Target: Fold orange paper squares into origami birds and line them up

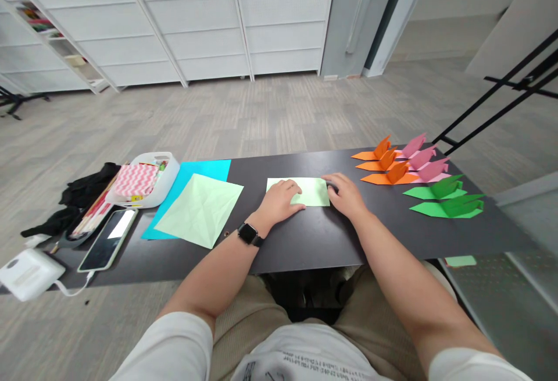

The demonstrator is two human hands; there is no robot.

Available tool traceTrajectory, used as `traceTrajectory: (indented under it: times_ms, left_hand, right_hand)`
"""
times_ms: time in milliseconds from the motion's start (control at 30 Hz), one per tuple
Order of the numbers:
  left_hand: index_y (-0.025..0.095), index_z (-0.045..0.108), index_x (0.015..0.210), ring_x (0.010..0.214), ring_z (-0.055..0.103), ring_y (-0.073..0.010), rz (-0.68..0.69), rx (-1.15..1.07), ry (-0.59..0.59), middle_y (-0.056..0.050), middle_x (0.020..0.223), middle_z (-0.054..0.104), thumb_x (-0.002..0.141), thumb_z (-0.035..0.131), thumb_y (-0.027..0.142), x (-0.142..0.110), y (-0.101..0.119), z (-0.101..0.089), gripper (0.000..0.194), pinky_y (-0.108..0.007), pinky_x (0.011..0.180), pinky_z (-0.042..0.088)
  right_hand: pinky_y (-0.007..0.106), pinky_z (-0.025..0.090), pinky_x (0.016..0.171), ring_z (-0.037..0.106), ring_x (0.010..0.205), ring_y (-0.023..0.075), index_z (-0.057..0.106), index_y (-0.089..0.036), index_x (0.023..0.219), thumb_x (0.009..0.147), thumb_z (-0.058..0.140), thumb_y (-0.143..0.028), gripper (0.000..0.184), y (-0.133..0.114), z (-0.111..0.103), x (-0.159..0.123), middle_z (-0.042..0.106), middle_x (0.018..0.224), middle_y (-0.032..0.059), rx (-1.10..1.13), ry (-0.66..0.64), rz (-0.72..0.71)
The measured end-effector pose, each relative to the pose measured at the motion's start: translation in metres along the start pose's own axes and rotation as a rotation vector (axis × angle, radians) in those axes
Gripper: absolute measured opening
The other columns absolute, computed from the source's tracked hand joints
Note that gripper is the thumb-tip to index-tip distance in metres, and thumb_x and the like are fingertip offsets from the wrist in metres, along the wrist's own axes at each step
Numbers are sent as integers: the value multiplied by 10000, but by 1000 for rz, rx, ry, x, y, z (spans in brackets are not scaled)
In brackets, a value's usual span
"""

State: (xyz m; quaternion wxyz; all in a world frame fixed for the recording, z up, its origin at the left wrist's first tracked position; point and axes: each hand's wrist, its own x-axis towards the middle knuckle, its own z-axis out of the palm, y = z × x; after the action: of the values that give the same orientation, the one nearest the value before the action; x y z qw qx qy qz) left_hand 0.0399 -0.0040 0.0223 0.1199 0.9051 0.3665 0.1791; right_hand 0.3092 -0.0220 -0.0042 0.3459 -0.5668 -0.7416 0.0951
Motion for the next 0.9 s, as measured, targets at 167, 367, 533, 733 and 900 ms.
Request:
traceTrajectory:
  times_ms: [167,367,533,733,900]
  left_hand:
    - [229,723,1202,1173,644,-276,-39,76,-17,-85,1265,691,1002,682,431,1,4,2,287,-415,1042,519]
    - [226,731,1214,1124,640,-308,-59,207,-103,-118,1290,677,1022,630,518,2,20,2,364,-432,948,527]
    - [206,748,1134,1051,664,-280,-107,227,-98,-120,1254,687,1092,506,410,2,23,5,319,-411,879,528]
    - [211,754,1169,1136,644,-281,-76,248,-1,-87,1356,690,1062,582,463,0,18,13,323,-420,976,523]
    - [213,764,1124,1098,653,-262,-63,217,16,-84,1289,724,1095,497,313,1,14,15,287,-431,993,519]
  right_hand:
    - [463,582,1008,713,1094,280,709,-230,1268,947,499,-268,386,1,0,3,758,1157,111,81,170,173]
    - [485,605,953,723,1052,295,708,-219,1253,957,513,-374,387,1,-3,6,768,1134,126,115,206,267]
    - [463,676,801,721,960,260,669,-233,1291,914,588,-464,449,4,-1,5,711,1200,114,368,204,447]
    - [376,699,769,693,1061,222,706,-267,1098,789,770,-412,347,-3,-5,8,640,1227,48,867,171,690]
    - [313,684,758,686,976,172,722,-263,1016,770,808,-294,263,-13,-12,13,683,1168,27,1089,186,777]
